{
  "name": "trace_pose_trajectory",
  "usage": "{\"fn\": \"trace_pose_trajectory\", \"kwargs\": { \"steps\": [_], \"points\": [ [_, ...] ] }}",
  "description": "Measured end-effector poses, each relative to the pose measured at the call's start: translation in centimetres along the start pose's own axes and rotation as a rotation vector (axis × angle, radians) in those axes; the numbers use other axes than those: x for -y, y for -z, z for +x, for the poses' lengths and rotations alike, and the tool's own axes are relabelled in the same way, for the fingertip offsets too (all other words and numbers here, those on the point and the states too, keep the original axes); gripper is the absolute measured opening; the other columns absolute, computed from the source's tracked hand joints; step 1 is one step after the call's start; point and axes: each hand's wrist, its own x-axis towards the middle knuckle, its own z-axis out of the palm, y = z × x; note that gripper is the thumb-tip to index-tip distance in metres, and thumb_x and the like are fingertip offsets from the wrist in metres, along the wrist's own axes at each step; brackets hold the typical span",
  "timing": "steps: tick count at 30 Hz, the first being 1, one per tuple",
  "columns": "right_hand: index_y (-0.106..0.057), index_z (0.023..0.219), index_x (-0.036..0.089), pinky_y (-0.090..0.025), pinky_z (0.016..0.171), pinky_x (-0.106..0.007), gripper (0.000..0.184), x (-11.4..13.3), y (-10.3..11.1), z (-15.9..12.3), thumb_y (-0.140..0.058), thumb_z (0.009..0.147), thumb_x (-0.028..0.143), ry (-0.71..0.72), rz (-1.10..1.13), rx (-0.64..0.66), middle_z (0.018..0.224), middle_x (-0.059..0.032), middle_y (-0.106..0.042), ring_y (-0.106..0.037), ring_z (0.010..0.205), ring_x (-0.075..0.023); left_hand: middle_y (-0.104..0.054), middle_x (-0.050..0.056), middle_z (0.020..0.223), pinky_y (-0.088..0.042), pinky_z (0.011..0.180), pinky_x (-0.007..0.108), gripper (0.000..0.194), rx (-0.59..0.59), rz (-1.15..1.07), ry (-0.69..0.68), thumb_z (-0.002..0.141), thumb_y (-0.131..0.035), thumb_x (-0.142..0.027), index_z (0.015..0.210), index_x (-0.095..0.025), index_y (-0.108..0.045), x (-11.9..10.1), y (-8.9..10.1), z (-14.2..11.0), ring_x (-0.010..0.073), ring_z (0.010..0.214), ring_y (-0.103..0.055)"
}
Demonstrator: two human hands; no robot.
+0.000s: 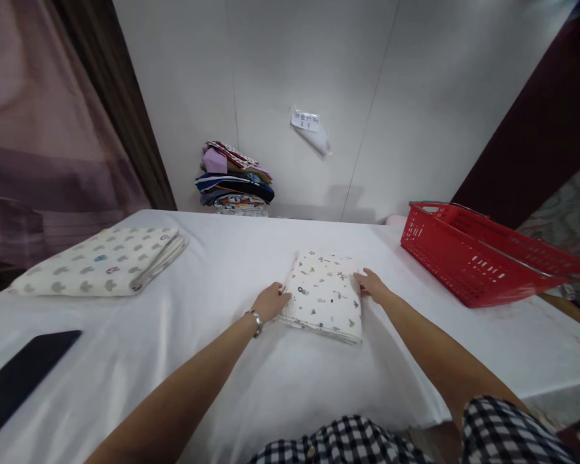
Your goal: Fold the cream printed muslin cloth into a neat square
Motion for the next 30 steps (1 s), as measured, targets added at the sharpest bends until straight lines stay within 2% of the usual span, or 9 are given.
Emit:
{"fn": "trace_pose_trajectory", "kwargs": {
  "steps": [2, 5, 7, 11, 14, 18, 24, 26, 30],
  "points": [
    [-0.043, 0.124, 0.014, -0.052, 0.059, -0.033, 0.062, -0.6, -0.2, -0.3, -0.059, 0.071, 0.040, -0.096, 0.035, 0.043, 0.103, -0.0151, -0.063, -0.064, 0.076, -0.0218, -0.062, 0.012, 0.106, -0.039, 0.074, 0.028, 0.038, -0.006, 0.028, 0.003, 0.079, -0.044, -0.043, 0.104, -0.016, -0.053, -0.9, -0.6, 1.1, 0.0229, 0.095, -0.058],
    [-0.057, 0.103, 0.014, -0.049, 0.049, -0.028, 0.048, -0.5, -1.1, -0.3, -0.063, 0.068, 0.045, -0.170, 0.068, 0.107, 0.089, -0.0127, -0.067, -0.063, 0.066, -0.0197, -0.061, 0.016, 0.110, -0.039, 0.076, 0.029, 0.041, -0.035, 0.053, 0.049, 0.080, -0.042, -0.048, 0.101, -0.014, -0.053, -1.5, -1.3, 2.4, 0.0251, 0.100, -0.057],
    [-0.060, 0.094, 0.015, -0.049, 0.049, -0.027, 0.045, -0.3, -1.5, 0.1, -0.066, 0.064, 0.048, -0.221, 0.111, 0.135, 0.086, -0.0113, -0.068, -0.064, 0.066, -0.0200, -0.061, 0.017, 0.109, -0.039, 0.074, 0.030, 0.045, -0.032, 0.048, 0.081, 0.080, -0.039, -0.053, 0.098, -0.014, -0.054, -1.6, -1.4, 2.8, 0.0260, 0.099, -0.058],
    [-0.062, 0.088, 0.016, -0.052, 0.057, -0.029, 0.044, 0.1, -1.9, 0.9, -0.071, 0.058, 0.047, -0.314, 0.242, 0.180, 0.092, -0.0107, -0.069, -0.065, 0.077, -0.0213, -0.063, 0.017, 0.106, -0.040, 0.070, 0.030, 0.049, -0.024, 0.055, 0.117, 0.078, -0.038, -0.058, 0.093, -0.015, -0.055, -1.3, -1.3, 2.8, 0.0269, 0.096, -0.059],
    [-0.062, 0.087, 0.015, -0.053, 0.064, -0.029, 0.038, 0.4, -2.1, 0.8, -0.069, 0.063, 0.044, -0.285, 0.298, 0.239, 0.094, -0.0111, -0.069, -0.066, 0.082, -0.0216, -0.064, 0.016, 0.100, -0.039, 0.068, 0.030, 0.049, -0.007, 0.067, 0.133, 0.076, -0.040, -0.060, 0.091, -0.016, -0.055, -1.1, -1.1, 2.5, 0.0269, 0.092, -0.060],
    [-0.057, 0.098, 0.019, -0.054, 0.068, -0.031, 0.037, 1.8, -2.6, 0.0, -0.068, 0.066, 0.035, -0.111, 0.402, 0.234, 0.096, -0.0089, -0.069, -0.066, 0.082, -0.0218, -0.066, 0.011, 0.089, -0.038, 0.064, 0.029, 0.044, -0.033, 0.035, 0.100, 0.076, -0.041, -0.059, 0.082, -0.018, -0.055, -0.6, -0.7, 1.6, 0.0252, 0.083, -0.060],
    [-0.054, 0.107, 0.019, -0.054, 0.065, -0.031, 0.041, 5.4, -4.9, 0.5, -0.065, 0.070, 0.034, 0.094, 0.468, 0.308, 0.096, -0.0082, -0.068, -0.066, 0.075, -0.0209, -0.064, 0.005, 0.081, -0.038, 0.061, 0.027, 0.044, -0.228, -0.169, 0.103, 0.078, -0.040, -0.060, 0.083, -0.019, -0.054, 1.5, 0.9, -0.5, 0.0193, 0.074, -0.058],
    [-0.056, 0.104, 0.018, -0.054, 0.062, -0.029, 0.040, 5.7, -6.1, 1.7, -0.066, 0.069, 0.034, 0.092, 0.440, 0.310, 0.093, -0.0087, -0.069, -0.066, 0.073, -0.0204, -0.063, 0.005, 0.077, -0.038, 0.061, 0.027, 0.042, -0.226, -0.144, 0.150, 0.077, -0.041, -0.058, 0.079, -0.018, -0.054, 2.1, 1.1, -0.9, 0.0194, 0.072, -0.057],
    [-0.061, 0.094, 0.012, -0.051, 0.056, -0.027, 0.038, 4.8, -7.5, 3.8, -0.070, 0.062, 0.030, -0.042, 0.264, 0.225, 0.085, -0.0113, -0.070, -0.065, 0.069, -0.0210, -0.062, 0.005, 0.071, -0.037, 0.058, 0.027, 0.041, -0.081, -0.057, 0.158, 0.076, -0.043, -0.057, 0.071, -0.018, -0.052, 2.4, 0.8, -1.3, 0.0194, 0.068, -0.057]
  ]
}}
